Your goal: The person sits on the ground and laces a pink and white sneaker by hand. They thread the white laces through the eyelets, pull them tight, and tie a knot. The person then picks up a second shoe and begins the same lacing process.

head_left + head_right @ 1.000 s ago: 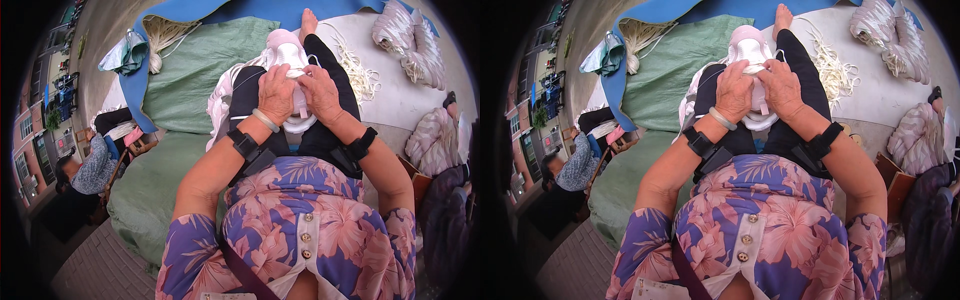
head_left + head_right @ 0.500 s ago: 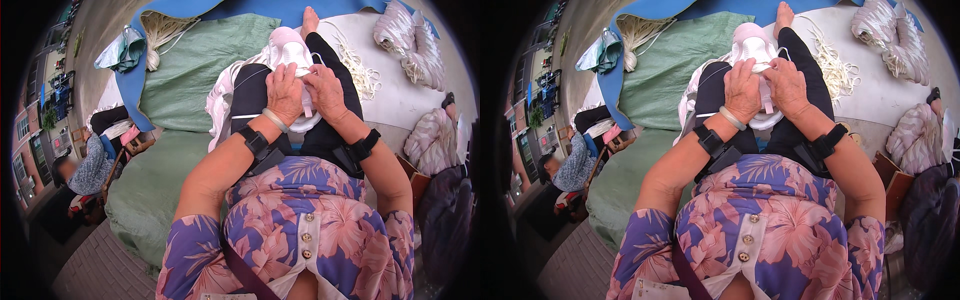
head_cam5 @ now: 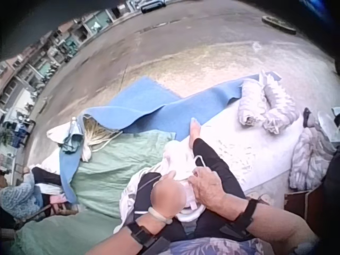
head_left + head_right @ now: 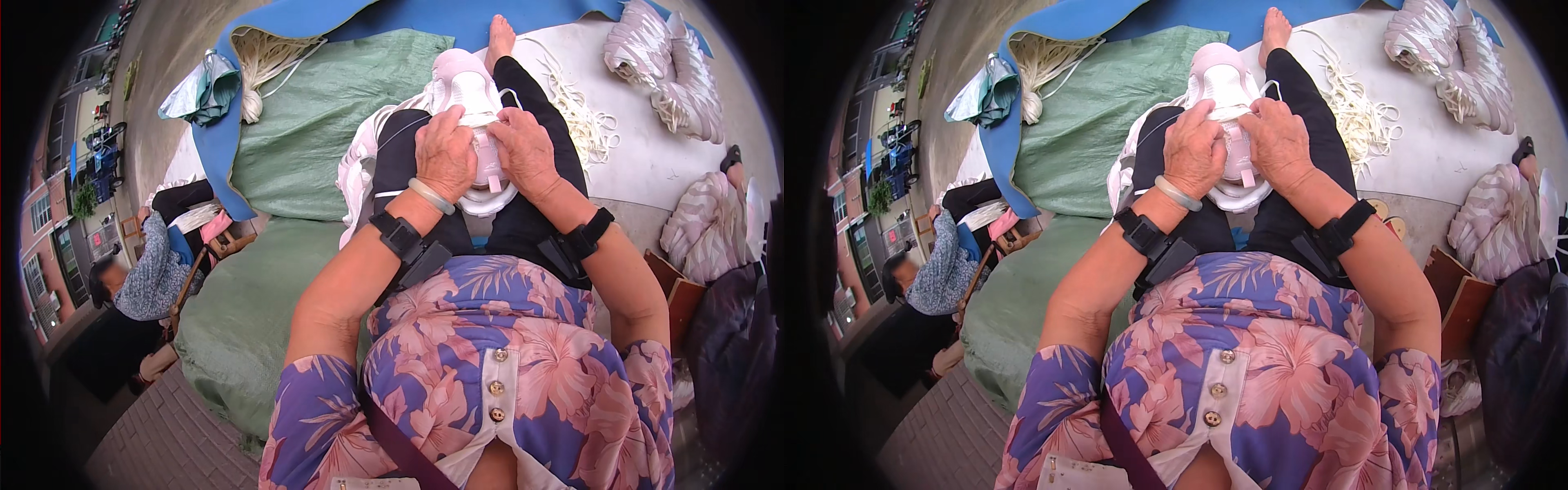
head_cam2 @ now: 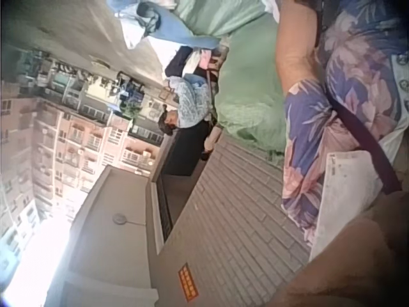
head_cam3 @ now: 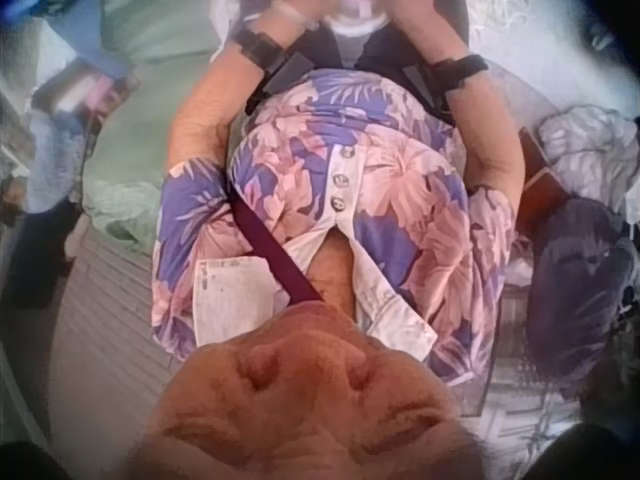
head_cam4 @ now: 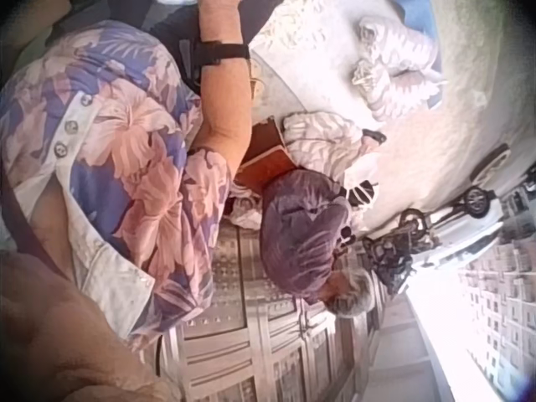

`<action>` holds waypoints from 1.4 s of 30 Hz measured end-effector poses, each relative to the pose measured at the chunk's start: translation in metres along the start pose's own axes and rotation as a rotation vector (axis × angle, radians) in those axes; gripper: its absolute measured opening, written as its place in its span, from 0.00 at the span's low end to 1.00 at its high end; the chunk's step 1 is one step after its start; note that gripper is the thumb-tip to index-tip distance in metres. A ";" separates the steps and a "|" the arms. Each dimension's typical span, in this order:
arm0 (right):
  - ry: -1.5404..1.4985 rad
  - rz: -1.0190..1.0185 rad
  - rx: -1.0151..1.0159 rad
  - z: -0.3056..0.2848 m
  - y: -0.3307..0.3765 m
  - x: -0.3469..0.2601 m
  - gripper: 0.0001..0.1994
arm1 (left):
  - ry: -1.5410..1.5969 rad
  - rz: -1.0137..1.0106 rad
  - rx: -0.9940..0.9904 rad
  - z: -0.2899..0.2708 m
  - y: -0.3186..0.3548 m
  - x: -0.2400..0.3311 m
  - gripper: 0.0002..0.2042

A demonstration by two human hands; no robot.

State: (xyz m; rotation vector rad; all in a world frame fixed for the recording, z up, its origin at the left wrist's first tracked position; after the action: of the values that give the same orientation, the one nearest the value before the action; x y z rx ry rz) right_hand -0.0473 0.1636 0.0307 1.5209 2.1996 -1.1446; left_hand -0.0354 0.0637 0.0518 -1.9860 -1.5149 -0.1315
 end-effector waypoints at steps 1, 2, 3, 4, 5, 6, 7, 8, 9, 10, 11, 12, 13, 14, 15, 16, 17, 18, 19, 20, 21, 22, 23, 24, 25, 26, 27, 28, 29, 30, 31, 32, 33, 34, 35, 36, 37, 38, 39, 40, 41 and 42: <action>0.011 0.021 -0.022 0.002 0.000 0.002 0.08 | -0.024 0.005 -0.006 0.001 0.000 0.001 0.07; 0.021 0.041 -0.045 0.004 0.000 0.004 0.08 | -0.051 0.015 -0.010 0.002 -0.001 0.003 0.06; 0.029 0.049 -0.056 0.005 0.000 0.005 0.08 | -0.078 0.026 -0.011 0.003 -0.001 0.005 0.06; 0.019 0.071 -0.068 0.006 -0.001 0.007 0.07 | -0.105 0.033 -0.014 0.005 -0.001 0.006 0.06; 0.008 0.082 -0.068 0.006 -0.001 0.008 0.07 | -0.117 0.031 -0.024 0.007 -0.002 0.007 0.06; 0.006 0.111 -0.099 0.009 0.000 0.011 0.07 | -0.129 0.024 -0.038 0.010 -0.001 0.006 0.06; -0.004 0.111 -0.087 0.008 -0.001 0.011 0.06 | -0.138 0.015 -0.044 0.012 -0.001 0.006 0.06; -0.006 0.127 -0.105 0.011 0.000 0.012 0.06 | -0.144 0.016 -0.047 0.015 -0.001 0.006 0.06; -0.012 0.139 -0.112 0.012 0.000 0.013 0.05 | -0.147 0.017 -0.046 0.017 0.000 0.006 0.06; -0.010 0.152 -0.132 0.014 0.002 0.014 0.05 | -0.151 0.021 -0.042 0.017 0.000 0.006 0.06; -0.009 0.160 -0.137 0.016 0.002 0.015 0.04 | -0.143 0.020 -0.025 0.017 -0.001 0.005 0.06; -0.004 0.171 -0.140 0.017 0.003 0.016 0.03 | -0.133 0.018 -0.011 0.017 0.000 0.006 0.06; -0.010 0.167 -0.145 0.018 0.003 0.015 0.04 | -0.120 0.006 -0.008 0.016 0.001 0.005 0.06; -0.014 0.161 -0.145 0.018 0.002 0.015 0.04 | -0.116 0.007 -0.007 0.017 0.001 0.005 0.06; -0.011 0.161 -0.155 0.019 0.002 0.015 0.04 | -0.112 -0.002 -0.015 0.017 0.001 0.004 0.07; 0.007 0.145 -0.166 0.020 0.002 0.013 0.04 | -0.109 -0.011 -0.022 0.016 0.001 0.003 0.07; 0.032 0.133 -0.185 0.020 0.003 0.012 0.04 | -0.053 -0.037 -0.012 0.013 0.001 0.001 0.07; 0.054 0.120 -0.202 0.021 0.002 0.011 0.05 | 0.002 -0.062 0.000 0.008 0.001 -0.001 0.08; 0.035 0.095 -0.176 0.017 0.000 0.007 0.05 | 0.049 -0.086 0.011 0.004 0.000 -0.005 0.08; 0.015 0.072 -0.149 0.013 -0.002 0.002 0.05 | 0.136 -0.147 0.061 -0.005 -0.002 -0.013 0.08; 0.021 0.084 -0.163 0.012 -0.002 0.002 0.05 | 0.218 -0.209 0.109 -0.012 -0.004 -0.022 0.08; -0.046 0.047 -0.097 0.005 -0.005 -0.005 0.05 | 0.299 -0.254 0.169 -0.021 -0.004 -0.031 0.08; -0.088 0.048 -0.069 0.000 -0.007 -0.008 0.06 | 0.296 -0.306 0.175 -0.025 -0.004 -0.041 0.07; -0.134 0.045 -0.034 -0.007 -0.008 -0.009 0.06 | 0.293 -0.337 0.193 -0.030 -0.004 -0.050 0.06; -0.188 0.040 -0.041 -0.010 -0.009 -0.011 0.06 | 0.289 -0.368 0.214 -0.035 -0.004 -0.059 0.06; -0.248 0.028 -0.044 -0.015 -0.011 -0.011 0.07 | 0.304 -0.482 0.167 -0.030 0.000 -0.072 0.05; -0.322 -0.001 -0.036 -0.021 -0.012 -0.013 0.07 | 0.284 -0.463 0.163 -0.031 0.000 -0.072 0.05; -0.325 0.013 -0.026 -0.027 -0.016 -0.006 0.08 | 0.265 -0.442 0.158 -0.032 -0.001 -0.073 0.06; -0.343 0.008 -0.009 -0.035 -0.019 -0.001 0.09 | 0.239 -0.438 0.145 -0.031 -0.001 -0.073 0.06; -0.364 0.017 0.004 -0.040 -0.022 0.004 0.10 | 0.243 -0.435 0.112 -0.026 -0.001 -0.072 0.07; -0.393 0.034 -0.029 -0.041 -0.023 0.008 0.10 | 0.229 -0.373 0.111 -0.026 -0.003 -0.065 0.08; -0.424 0.064 -0.059 -0.040 -0.023 0.012 0.11 | 0.214 -0.320 0.106 -0.024 -0.006 -0.059 0.08; -0.449 0.125 -0.085 -0.037 -0.023 0.018 0.11 | 0.204 -0.256 0.105 -0.023 -0.010 -0.053 0.09; -0.431 -0.023 -0.007 -0.045 -0.026 0.005 0.12 | 0.206 -0.276 0.054 -0.017 -0.011 -0.053 0.11; -0.387 -0.052 -0.015 -0.043 -0.024 0.001 0.12 | 0.203 -0.264 0.036 -0.014 -0.013 -0.051 0.11; -0.355 -0.072 -0.009 -0.040 -0.022 -0.005 0.13 | 0.200 -0.252 0.018 -0.012 -0.015 -0.049 0.12; -0.330 -0.092 -0.013 -0.037 -0.021 -0.012 0.13 | 0.192 -0.241 0.004 -0.010 -0.016 -0.048 0.12; -0.261 -0.094 -0.019 -0.031 -0.020 -0.016 0.12 | 0.167 -0.229 -0.010 -0.009 -0.017 -0.047 0.12; -0.182 -0.117 -0.047 -0.026 -0.019 -0.022 0.12 | 0.139 -0.217 -0.019 -0.008 -0.018 -0.046 0.12; -0.104 -0.143 -0.083 -0.021 -0.018 -0.027 0.11 | 0.112 -0.205 -0.028 -0.007 -0.018 -0.045 0.12; -0.027 -0.167 -0.112 -0.017 -0.018 -0.031 0.10 | 0.120 -0.205 -0.028 -0.007 -0.018 -0.044 0.12; 0.055 -0.185 -0.163 -0.010 -0.017 -0.035 0.07 | 0.130 -0.205 -0.028 -0.006 -0.019 -0.044 0.12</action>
State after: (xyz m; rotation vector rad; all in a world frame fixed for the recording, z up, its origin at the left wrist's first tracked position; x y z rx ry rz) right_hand -0.0450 0.1443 0.0657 1.3216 2.4467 -0.9540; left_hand -0.0649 0.0268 0.0451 -1.8020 -1.6358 -0.3620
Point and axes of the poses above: each hand's wrist, its own y-axis away from the middle knuckle, its own z-axis out of the palm, x = y × z, the point moved 10 cm from there along -y, towards the middle knuckle, and after that the axes turned 14 degrees about x, right-handed, at the moved point
